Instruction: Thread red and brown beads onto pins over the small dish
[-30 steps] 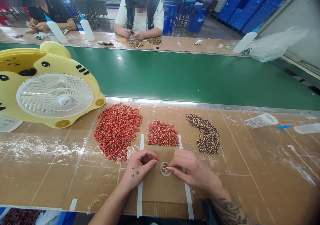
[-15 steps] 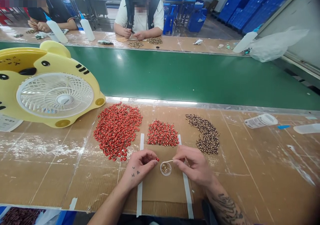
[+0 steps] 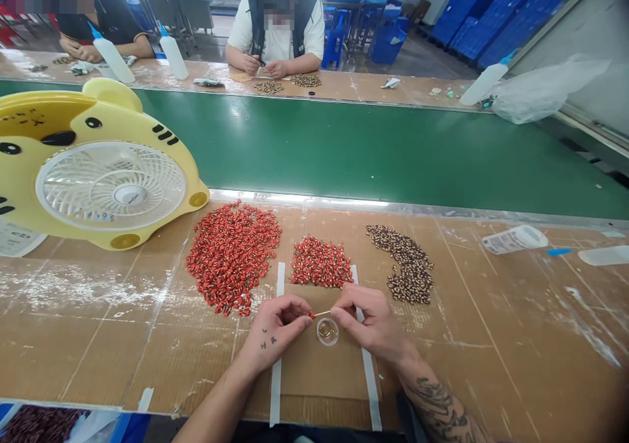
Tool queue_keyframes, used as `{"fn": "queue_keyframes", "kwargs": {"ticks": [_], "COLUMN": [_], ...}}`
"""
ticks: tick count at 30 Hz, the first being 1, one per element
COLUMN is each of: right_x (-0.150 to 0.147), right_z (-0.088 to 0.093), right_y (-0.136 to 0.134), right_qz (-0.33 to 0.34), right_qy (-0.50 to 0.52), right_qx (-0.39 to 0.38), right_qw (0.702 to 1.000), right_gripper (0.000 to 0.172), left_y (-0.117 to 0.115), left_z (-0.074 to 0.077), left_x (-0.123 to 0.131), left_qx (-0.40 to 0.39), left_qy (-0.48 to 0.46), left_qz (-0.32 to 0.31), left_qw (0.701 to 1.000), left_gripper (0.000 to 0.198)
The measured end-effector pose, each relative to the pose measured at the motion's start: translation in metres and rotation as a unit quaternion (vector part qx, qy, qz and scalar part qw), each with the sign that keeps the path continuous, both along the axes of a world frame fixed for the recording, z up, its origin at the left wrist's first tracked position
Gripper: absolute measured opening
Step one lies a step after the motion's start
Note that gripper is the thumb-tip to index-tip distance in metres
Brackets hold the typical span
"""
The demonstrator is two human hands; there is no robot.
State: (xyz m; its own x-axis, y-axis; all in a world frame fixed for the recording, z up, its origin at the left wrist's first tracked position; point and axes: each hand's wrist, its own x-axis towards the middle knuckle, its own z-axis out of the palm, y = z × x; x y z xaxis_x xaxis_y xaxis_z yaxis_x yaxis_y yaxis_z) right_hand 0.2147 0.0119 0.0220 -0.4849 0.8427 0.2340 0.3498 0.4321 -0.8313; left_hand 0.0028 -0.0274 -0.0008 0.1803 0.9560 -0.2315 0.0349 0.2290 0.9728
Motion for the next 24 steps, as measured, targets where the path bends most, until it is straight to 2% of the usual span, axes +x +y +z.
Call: {"fn": "queue_keyframes", "kwargs": {"ticks": [5,11,13,16,19,21,24], "right_x": [0.009,0.019,0.028,0.055,0.088,0.102,0.106], "right_z": [0.007,0.015,0.015,0.015,0.016,0.015,0.008], "right_y": [0.001,-0.004,-0.002,0.010,0.026,0.035,0.043], "right_qz": [-0.011,0.082,0.048,-0.082,-0.190,-0.191,-0.155], "right_qy": [-0.007,-0.148,-0.169,-0.186,-0.243,-0.295,-0.344], "right_qx": [0.009,-0.033,-0.043,-0.024,0.020,0.024,0.009], "right_qw": [1.000,0.985,0.983,0.979,0.951,0.936,0.926], "right_gripper": [0.026,0.023,0.020,0.020,0.017,0.017,0.020], "left_y": [0.000,0.001,0.001,0.003,0.003,0.003,0.003], "left_z": [-0.001,0.001,0.003,0.004,0.005,0.006,0.006], "left_x": [0.000,0.000,0.000,-0.001,-0.002,-0.001,-0.001], "left_qx": [-0.001,-0.007,-0.014,-0.020,-0.022,-0.025,-0.028], "left_qy": [0.009,0.012,0.015,0.014,0.011,0.012,0.018], "left_qz": [0.005,0.005,0.005,0.002,-0.001,-0.001,0.003], "left_qw": [1.000,1.000,1.000,1.000,1.000,1.000,0.999], "left_gripper": [0.006,0.009,0.010,0.013,0.015,0.016,0.016]}}
